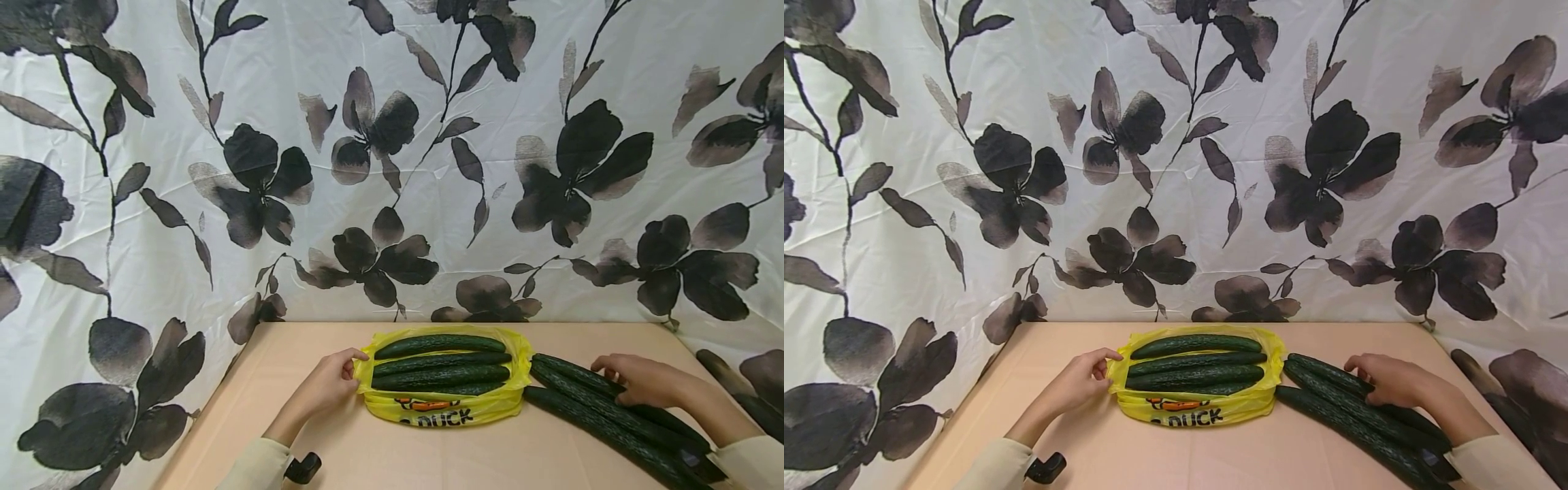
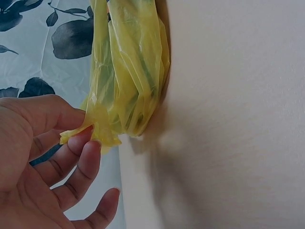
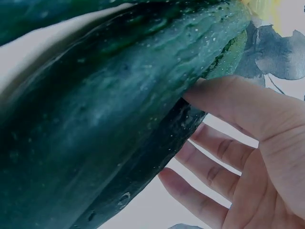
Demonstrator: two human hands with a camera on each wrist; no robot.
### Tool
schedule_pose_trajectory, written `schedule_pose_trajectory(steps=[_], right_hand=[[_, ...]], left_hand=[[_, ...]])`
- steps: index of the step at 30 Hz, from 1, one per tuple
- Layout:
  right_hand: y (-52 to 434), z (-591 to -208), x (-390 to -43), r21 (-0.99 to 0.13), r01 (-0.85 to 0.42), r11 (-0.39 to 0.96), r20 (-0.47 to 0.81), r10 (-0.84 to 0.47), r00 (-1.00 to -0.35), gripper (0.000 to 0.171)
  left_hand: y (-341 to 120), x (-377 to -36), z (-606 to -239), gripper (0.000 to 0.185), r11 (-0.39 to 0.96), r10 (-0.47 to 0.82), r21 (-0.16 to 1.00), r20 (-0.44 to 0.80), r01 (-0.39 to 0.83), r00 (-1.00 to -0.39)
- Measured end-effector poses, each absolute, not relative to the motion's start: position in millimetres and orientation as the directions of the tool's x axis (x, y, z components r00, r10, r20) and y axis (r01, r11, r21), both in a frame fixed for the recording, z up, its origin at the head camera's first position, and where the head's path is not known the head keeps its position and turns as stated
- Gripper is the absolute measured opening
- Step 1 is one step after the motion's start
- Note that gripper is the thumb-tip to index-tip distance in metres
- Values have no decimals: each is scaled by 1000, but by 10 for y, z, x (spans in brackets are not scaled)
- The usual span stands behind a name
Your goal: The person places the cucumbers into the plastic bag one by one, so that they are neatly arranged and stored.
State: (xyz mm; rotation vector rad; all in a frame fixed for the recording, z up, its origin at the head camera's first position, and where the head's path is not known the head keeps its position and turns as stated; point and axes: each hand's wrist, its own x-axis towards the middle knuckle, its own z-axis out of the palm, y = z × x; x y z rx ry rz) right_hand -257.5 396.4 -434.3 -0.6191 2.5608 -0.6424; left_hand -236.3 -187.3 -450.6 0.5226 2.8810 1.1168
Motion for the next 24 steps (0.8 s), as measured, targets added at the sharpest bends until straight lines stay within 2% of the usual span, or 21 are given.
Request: schedule_pose_trajectory(steps=[9,24], right_hand=[[3969,-4385,-2589,-447,-313,838,-302,-471,-829,54],[3979,-4402,-2619,-453,-319,833,-300,-479,-825,48]], left_hand=[[-1867,-2352,-4495,44,682,304,668,112,299,-946],[-1862,-2360,-4503,44,687,314,658,116,309,-942]])
